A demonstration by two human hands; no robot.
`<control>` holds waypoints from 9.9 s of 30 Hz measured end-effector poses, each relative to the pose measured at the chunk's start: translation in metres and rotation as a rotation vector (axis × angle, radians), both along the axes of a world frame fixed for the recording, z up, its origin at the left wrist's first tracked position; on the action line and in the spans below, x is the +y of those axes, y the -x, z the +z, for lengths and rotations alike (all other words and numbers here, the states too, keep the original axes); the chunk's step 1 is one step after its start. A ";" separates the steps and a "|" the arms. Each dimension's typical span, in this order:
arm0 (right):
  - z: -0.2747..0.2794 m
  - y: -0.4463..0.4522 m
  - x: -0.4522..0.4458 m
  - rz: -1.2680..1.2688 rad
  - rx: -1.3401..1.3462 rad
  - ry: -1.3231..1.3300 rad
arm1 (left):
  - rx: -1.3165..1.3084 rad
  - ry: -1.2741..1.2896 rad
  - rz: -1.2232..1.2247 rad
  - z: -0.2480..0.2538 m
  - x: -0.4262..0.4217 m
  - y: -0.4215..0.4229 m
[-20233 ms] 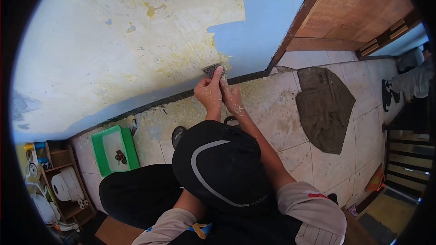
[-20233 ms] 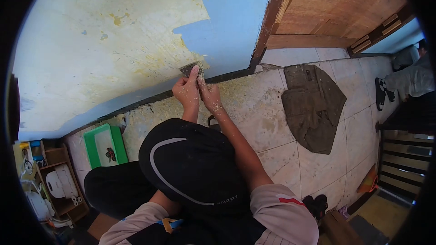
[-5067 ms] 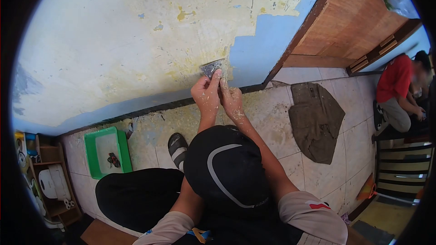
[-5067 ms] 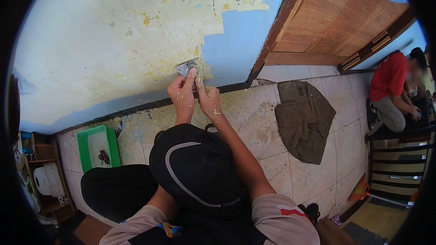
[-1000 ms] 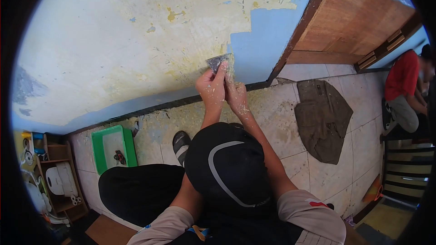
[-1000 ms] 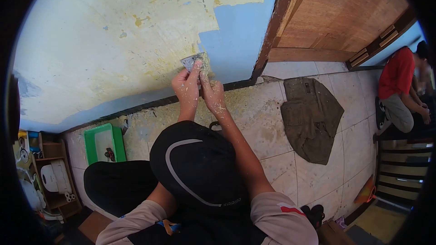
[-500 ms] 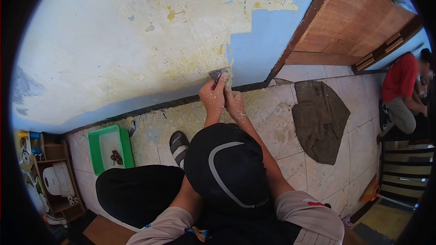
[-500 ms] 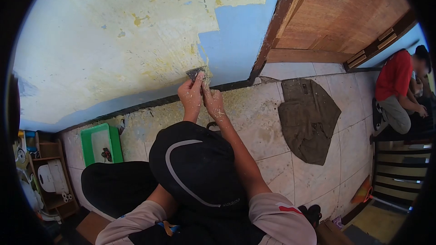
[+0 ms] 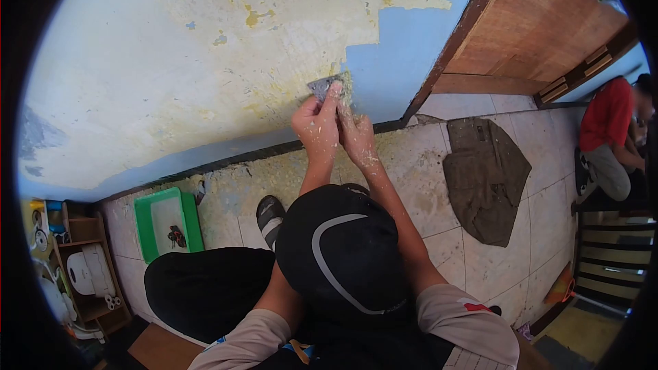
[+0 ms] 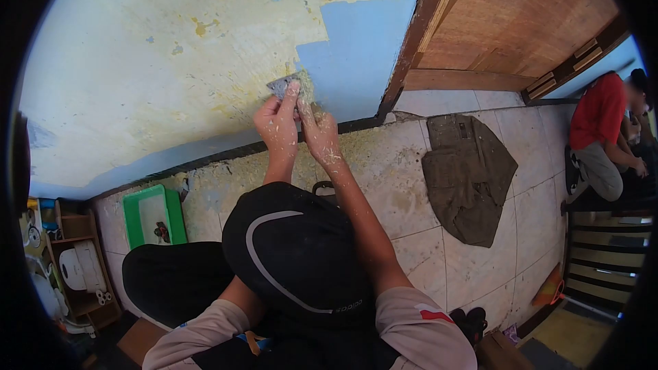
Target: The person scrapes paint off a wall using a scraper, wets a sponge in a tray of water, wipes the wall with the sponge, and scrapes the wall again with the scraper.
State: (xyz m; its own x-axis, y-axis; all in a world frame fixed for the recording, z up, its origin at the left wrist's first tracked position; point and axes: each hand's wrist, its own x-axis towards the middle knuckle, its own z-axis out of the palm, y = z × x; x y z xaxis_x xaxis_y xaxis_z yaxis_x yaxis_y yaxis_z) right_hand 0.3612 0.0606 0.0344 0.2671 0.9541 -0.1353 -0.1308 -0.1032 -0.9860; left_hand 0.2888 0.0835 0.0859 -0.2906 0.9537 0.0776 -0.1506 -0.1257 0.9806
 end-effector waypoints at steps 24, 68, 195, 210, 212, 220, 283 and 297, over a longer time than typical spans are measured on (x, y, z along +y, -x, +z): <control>-0.047 0.008 -0.023 0.018 -0.033 0.171 | 0.189 0.143 0.038 -0.056 -0.013 0.008; -0.018 0.019 -0.012 -0.053 0.222 0.101 | 0.026 0.057 0.048 -0.025 0.001 0.009; -0.014 0.021 -0.028 -0.108 0.162 -0.026 | 0.448 -0.056 0.009 0.003 -0.013 0.035; 0.113 -0.136 -0.056 0.638 -0.905 -0.066 | 2.058 0.264 -1.031 0.116 0.008 0.229; 0.178 -0.111 -0.046 0.690 -1.093 -0.013 | 2.125 0.343 -1.082 0.119 0.007 0.235; 0.217 0.035 0.029 1.106 -1.864 0.155 | 2.031 0.060 -1.173 0.045 0.008 0.231; 0.305 -0.094 -0.061 0.218 -1.625 -0.421 | 0.512 0.167 -1.606 0.086 -0.002 0.035; 0.324 -0.059 -0.046 0.259 -2.033 -0.329 | -1.705 0.103 -1.013 0.079 -0.038 -0.089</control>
State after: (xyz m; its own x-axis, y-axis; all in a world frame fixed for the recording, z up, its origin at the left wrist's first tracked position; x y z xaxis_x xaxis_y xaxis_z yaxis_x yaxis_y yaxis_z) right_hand 0.4200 0.0146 0.3588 -0.3313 0.9075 0.2582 0.9097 0.2345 0.3428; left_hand 0.3774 0.0459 0.1648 0.5626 0.7710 0.2984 -0.7407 0.6304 -0.2322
